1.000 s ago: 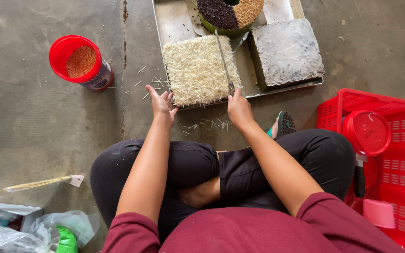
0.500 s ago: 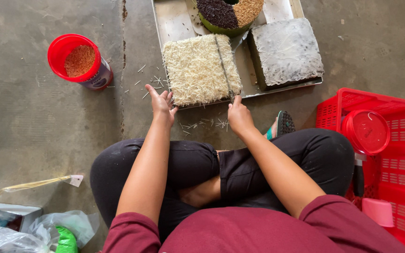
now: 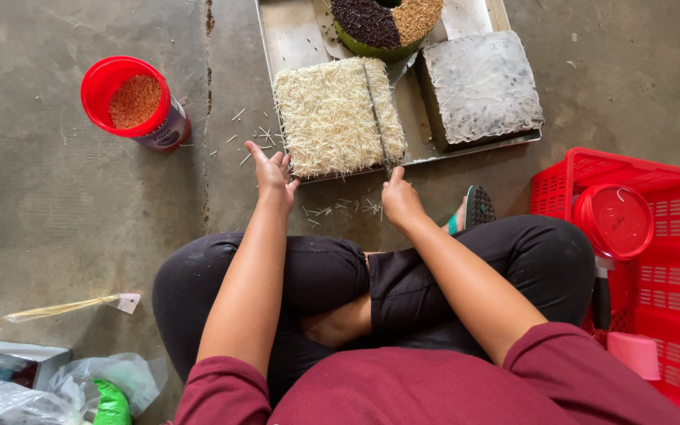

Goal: The person sits on the floor and uses a long serrated knife to cut a rectangular block of white noodles on a metal tray into strips. The person adjusts the tray and continues cutting the noodles into smaller pieces.

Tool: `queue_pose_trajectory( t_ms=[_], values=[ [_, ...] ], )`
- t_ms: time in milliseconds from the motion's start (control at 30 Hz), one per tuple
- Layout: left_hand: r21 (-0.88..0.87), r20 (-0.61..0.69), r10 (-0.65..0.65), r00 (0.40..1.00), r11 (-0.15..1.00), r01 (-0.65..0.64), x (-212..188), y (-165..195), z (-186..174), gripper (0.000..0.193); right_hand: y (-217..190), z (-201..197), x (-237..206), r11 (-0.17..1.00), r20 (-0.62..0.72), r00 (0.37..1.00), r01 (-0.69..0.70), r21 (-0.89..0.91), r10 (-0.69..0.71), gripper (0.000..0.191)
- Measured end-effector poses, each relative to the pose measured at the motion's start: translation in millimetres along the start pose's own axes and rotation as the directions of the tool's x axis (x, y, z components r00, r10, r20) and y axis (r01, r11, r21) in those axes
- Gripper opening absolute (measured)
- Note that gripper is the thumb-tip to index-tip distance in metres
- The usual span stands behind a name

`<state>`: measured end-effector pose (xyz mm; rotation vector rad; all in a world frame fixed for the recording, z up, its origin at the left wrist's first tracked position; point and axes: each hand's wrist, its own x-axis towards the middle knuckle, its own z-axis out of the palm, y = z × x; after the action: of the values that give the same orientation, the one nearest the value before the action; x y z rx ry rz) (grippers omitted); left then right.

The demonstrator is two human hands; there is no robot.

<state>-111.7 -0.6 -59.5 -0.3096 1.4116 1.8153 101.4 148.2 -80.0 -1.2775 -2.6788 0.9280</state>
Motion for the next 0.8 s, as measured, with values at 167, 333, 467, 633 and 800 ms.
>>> queue_pose_trajectory(
  t_ms=[167,333,467,633,800],
  values=[
    [0.001,-0.001,-0.005,1.0,1.0,0.005,0,2,2,0.124,-5,-2,-1,1.0,0.004,1.0,0.0,0.0,0.0,0.03],
    [-0.004,-0.007,-0.008,1.0,1.0,0.008,-2,3,3,0.124,-1,4,3,0.999,0.039,0.999,-0.017,-0.037,0.019,0.032],
    [-0.005,-0.006,-0.013,1.0,1.0,0.013,-2,4,3,0.124,1,6,0,0.999,0.0,1.0,-0.018,-0.036,0.018,0.033],
    [-0.011,-0.008,-0.021,1.0,1.0,0.021,-2,5,2,0.123,-5,-6,-12,1.0,-0.072,0.997,0.026,0.009,-0.025,0.041],
    [0.038,-0.028,-0.016,0.999,0.999,0.017,-4,6,-1,0.121,-10,-26,-15,0.943,-0.043,0.993,-0.092,0.321,0.111,0.045]
  ],
)
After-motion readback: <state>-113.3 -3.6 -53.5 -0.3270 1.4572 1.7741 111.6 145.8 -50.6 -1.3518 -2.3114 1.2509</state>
